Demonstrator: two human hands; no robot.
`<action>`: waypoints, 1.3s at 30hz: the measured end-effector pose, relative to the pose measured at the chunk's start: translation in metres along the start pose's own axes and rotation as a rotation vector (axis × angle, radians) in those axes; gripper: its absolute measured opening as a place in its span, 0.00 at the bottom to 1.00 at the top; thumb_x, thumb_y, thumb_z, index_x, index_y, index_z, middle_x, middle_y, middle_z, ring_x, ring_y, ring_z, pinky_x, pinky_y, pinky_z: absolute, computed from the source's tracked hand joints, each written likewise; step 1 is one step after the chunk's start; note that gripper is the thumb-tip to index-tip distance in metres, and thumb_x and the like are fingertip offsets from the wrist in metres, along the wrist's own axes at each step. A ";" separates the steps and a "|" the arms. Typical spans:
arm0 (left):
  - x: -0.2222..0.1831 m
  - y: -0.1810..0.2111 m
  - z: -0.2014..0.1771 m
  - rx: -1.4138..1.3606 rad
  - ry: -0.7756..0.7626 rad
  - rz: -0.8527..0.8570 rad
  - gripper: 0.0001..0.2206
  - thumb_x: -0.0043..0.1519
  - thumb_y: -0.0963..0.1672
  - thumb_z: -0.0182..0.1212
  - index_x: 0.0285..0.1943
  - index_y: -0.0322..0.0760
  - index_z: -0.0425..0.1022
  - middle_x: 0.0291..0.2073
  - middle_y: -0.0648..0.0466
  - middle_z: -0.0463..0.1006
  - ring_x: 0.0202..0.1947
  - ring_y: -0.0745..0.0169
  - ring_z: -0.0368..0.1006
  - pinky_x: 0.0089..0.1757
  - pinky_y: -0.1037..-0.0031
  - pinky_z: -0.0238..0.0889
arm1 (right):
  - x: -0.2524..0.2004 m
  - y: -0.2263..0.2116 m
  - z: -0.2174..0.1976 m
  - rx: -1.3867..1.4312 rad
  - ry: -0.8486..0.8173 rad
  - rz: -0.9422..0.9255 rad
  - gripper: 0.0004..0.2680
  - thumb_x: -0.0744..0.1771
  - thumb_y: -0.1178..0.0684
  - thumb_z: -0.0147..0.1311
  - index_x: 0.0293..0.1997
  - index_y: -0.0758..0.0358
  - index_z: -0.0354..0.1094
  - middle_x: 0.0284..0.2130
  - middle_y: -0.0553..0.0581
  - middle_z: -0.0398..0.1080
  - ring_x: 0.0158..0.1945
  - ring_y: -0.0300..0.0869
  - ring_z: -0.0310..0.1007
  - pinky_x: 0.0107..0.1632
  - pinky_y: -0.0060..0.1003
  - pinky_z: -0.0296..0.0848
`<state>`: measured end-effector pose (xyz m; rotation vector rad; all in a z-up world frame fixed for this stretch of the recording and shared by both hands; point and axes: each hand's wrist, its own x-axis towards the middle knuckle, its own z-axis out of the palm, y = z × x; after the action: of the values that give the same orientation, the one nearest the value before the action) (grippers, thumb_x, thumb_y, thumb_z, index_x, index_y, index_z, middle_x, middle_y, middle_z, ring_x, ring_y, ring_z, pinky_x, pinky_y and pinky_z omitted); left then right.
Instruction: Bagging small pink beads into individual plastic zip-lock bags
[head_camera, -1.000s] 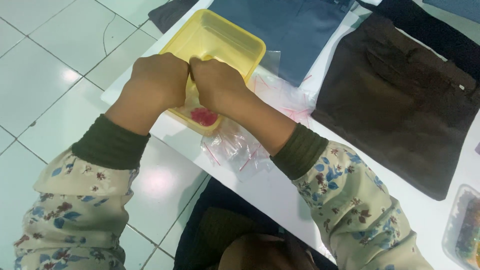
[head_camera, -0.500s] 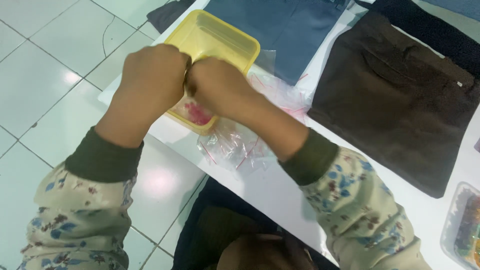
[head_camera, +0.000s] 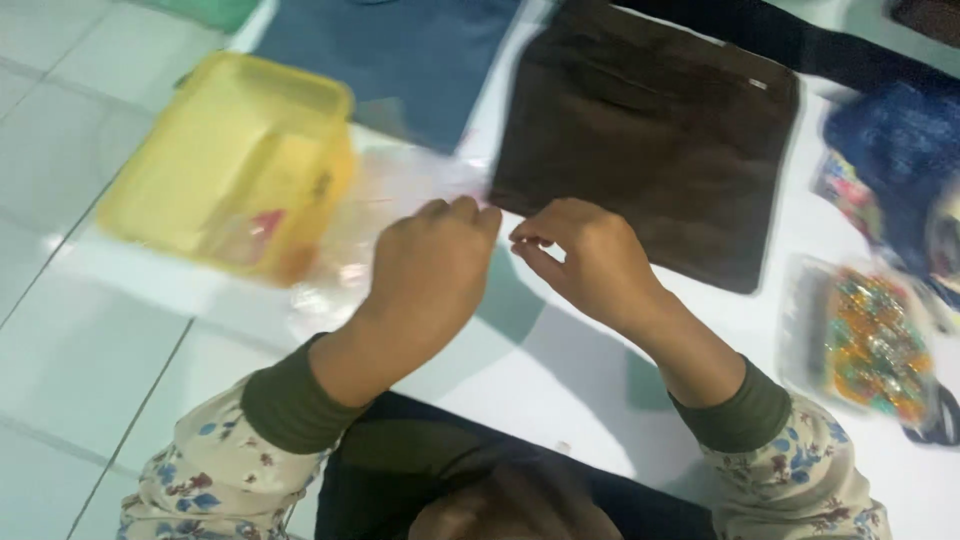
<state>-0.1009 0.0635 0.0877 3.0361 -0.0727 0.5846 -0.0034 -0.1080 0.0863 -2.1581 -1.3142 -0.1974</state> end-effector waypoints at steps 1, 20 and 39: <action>0.009 0.015 0.007 -0.019 -0.001 0.037 0.06 0.60 0.41 0.59 0.41 0.44 0.80 0.27 0.55 0.76 0.30 0.55 0.78 0.29 0.65 0.75 | -0.014 0.010 -0.009 -0.019 0.014 0.034 0.04 0.64 0.60 0.62 0.40 0.65 0.77 0.30 0.58 0.77 0.35 0.48 0.79 0.40 0.41 0.77; 0.148 0.306 0.098 -0.600 -0.080 0.553 0.06 0.57 0.39 0.65 0.41 0.34 0.82 0.32 0.46 0.80 0.38 0.45 0.79 0.31 0.54 0.76 | -0.252 0.164 -0.215 -0.146 0.392 0.782 0.08 0.66 0.62 0.63 0.49 0.59 0.79 0.31 0.62 0.75 0.36 0.48 0.76 0.38 0.39 0.75; 0.207 0.365 0.175 -0.617 -0.044 0.423 0.04 0.60 0.39 0.61 0.37 0.33 0.81 0.26 0.47 0.78 0.34 0.49 0.78 0.28 0.56 0.75 | -0.287 0.250 -0.197 -0.535 0.363 0.750 0.03 0.65 0.56 0.69 0.40 0.57 0.82 0.28 0.59 0.69 0.34 0.53 0.72 0.37 0.45 0.72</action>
<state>0.1356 -0.3183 0.0166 2.4282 -0.7562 0.4100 0.0997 -0.5194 0.0235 -2.7228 -0.2042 -0.6436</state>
